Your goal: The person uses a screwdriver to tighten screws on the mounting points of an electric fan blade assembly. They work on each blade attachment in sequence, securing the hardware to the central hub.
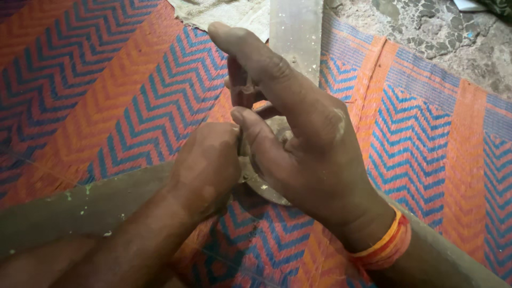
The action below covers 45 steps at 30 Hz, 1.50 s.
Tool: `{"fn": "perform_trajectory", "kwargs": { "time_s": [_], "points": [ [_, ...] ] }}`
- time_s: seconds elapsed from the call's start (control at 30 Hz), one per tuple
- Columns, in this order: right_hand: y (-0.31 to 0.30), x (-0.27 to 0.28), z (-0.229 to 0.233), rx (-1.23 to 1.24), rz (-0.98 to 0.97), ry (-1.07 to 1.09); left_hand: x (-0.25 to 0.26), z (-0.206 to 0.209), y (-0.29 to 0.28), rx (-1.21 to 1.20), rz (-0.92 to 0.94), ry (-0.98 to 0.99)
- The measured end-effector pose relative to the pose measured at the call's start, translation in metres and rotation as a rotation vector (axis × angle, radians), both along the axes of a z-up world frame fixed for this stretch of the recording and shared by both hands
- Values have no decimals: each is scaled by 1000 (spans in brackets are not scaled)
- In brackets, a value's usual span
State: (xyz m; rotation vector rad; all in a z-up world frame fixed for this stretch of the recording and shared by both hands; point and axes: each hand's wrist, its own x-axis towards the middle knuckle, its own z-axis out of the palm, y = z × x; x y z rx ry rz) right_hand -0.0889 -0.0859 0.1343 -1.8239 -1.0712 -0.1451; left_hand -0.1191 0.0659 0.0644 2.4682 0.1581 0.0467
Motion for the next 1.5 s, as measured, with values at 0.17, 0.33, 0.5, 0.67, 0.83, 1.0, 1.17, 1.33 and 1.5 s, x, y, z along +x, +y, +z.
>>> {"fn": "perform_trajectory", "kwargs": {
  "time_s": [0.17, 0.33, 0.5, 0.67, 0.83, 1.0, 1.17, 1.33, 1.5],
  "points": [
    [1, -1, 0, 11, -4, -4, -1, 6, 2, -47, -13, 134],
    [3, -1, 0, -15, -57, -39, -1, 5, 2, -36, -49, 71],
    [2, 0, 5, 18, -12, 107, 6, 3, 7, -119, -82, 139],
    [4, 0, 10, 3, -13, 132, 12, 1, 10, -191, -59, 174],
    [9, 0, 12, -23, -120, 96, 11, 3, 7, -103, -21, 300],
    [8, -1, 8, 13, -108, 0, 10, 10, 6, -134, -40, 263],
    [7, -2, 4, 6, -105, 83, 4, 5, 2, -123, -4, 236],
    [2, 0, 3, 40, 8, 61, 3, -1, 4, -66, -128, -29],
    [5, 0, 7, 12, -77, 108, 6, 4, 3, -74, 6, 200]
  ]
}}
